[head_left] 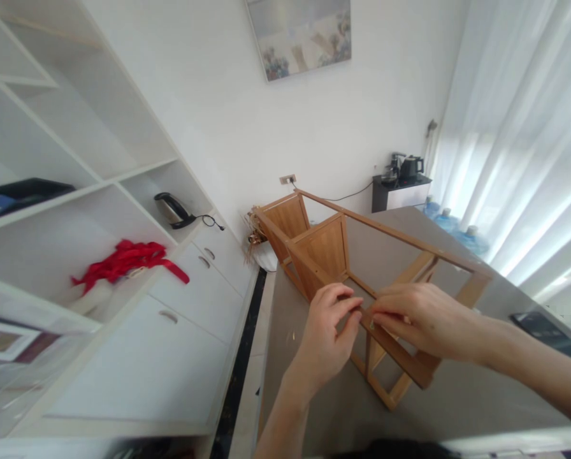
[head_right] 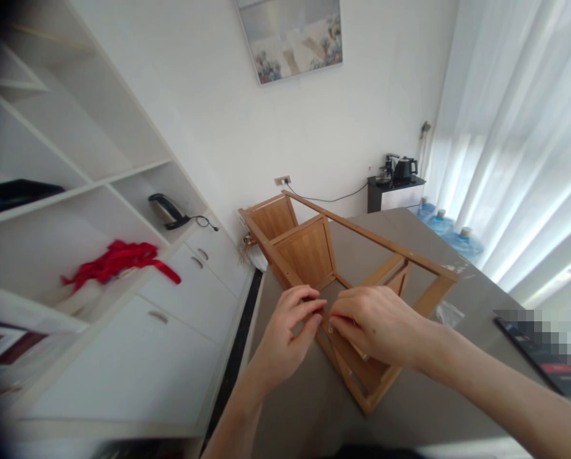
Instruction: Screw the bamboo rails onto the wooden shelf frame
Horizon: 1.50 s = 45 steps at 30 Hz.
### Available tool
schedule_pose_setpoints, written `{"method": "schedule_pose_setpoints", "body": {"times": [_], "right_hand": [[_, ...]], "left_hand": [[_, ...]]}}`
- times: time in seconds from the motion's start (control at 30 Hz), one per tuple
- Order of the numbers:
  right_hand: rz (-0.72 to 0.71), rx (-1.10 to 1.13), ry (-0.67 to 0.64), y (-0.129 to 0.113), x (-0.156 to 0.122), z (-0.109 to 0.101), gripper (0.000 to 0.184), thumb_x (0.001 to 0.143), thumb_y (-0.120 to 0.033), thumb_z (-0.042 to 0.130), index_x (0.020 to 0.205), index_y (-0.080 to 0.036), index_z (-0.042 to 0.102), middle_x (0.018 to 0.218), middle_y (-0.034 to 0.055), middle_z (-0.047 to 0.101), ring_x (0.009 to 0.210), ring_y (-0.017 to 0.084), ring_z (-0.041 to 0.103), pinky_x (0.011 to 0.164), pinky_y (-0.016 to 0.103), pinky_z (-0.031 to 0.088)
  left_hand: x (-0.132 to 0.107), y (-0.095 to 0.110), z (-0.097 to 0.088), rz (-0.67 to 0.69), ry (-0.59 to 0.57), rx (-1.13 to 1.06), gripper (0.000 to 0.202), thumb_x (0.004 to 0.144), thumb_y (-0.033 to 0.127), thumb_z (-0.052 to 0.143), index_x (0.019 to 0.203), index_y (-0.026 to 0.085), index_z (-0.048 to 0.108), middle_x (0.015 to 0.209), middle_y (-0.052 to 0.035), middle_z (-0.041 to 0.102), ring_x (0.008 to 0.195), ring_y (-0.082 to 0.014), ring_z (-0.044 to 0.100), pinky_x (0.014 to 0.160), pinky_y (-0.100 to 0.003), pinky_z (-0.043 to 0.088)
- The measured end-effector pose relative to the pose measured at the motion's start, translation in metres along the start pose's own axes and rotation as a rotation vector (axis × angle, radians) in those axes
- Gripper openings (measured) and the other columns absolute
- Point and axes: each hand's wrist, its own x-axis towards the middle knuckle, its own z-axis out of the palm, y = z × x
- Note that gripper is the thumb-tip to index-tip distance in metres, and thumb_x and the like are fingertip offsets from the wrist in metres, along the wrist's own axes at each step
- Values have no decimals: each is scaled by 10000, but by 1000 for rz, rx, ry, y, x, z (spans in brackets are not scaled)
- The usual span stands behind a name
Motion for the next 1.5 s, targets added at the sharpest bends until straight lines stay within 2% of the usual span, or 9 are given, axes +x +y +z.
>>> {"method": "schedule_pose_setpoints", "body": {"times": [0.33,0.53,0.7,0.83,0.93,1.13,1.23,1.33,1.5], "right_hand": [[-162,-136,-49,-5,2,-5,252,945,-203,429,790,-183,627,765,22,638,679,142,539,600,287,300],[-276,-286,-102,-19,10,-9,117,783,-93,558,791,-168,648,787,67,667,692,186,565,568,299,307],[-189,-387,-159,-21,16,0,146,677,-83,613,576,-186,589,550,34,578,494,148,493,474,292,211],[-88,-368,-230,-25,20,-12,199,766,-135,553,583,-185,612,520,34,585,456,133,494,465,287,187],[4,-288,-259,-32,28,-26,295,845,-229,475,599,-177,629,540,50,603,488,140,526,474,273,219],[113,-180,-343,-33,40,-32,259,759,-249,527,523,-174,603,486,40,572,439,130,498,432,258,249],[162,19,-484,-25,43,-32,284,756,-287,517,511,-176,608,500,30,605,455,128,534,429,236,328],[254,242,-633,-19,46,-36,218,716,-251,521,546,-169,630,537,19,635,519,132,592,475,213,434],[323,290,-670,-25,48,-42,209,682,-205,512,507,-157,615,525,23,633,540,142,612,477,210,463]], "left_hand": [[-1,-4,-1,3,-11,-20,238,903,190,533,1094,219,672,1164,-77,588,1171,-208,477,1051,-411,395],[-1,-3,-1,-4,5,-23,251,905,182,521,1109,215,664,1165,-84,588,1172,-214,482,1048,-427,398],[-6,-1,2,8,52,-26,242,904,179,513,1097,211,655,1183,-91,590,1184,-223,492,1052,-443,398],[-14,6,3,-30,142,-5,203,892,162,526,1037,196,664,1147,-95,592,1137,-219,515,1011,-416,427],[-20,14,4,-53,157,18,177,893,159,520,963,195,678,1013,-85,611,1023,-212,543,937,-400,453],[-29,29,11,-72,165,69,151,870,155,533,864,194,679,891,-62,618,887,-197,548,867,-398,442],[-32,37,17,-102,209,127,111,843,205,581,756,193,649,793,-44,618,829,-197,552,817,-391,431],[-31,47,25,-129,246,221,266,773,290,672,570,188,534,647,-19,576,732,-189,546,768,-391,401],[-20,62,39,-134,273,328,400,717,444,725,515,193,487,543,5,545,621,-163,517,720,-393,351]]}}
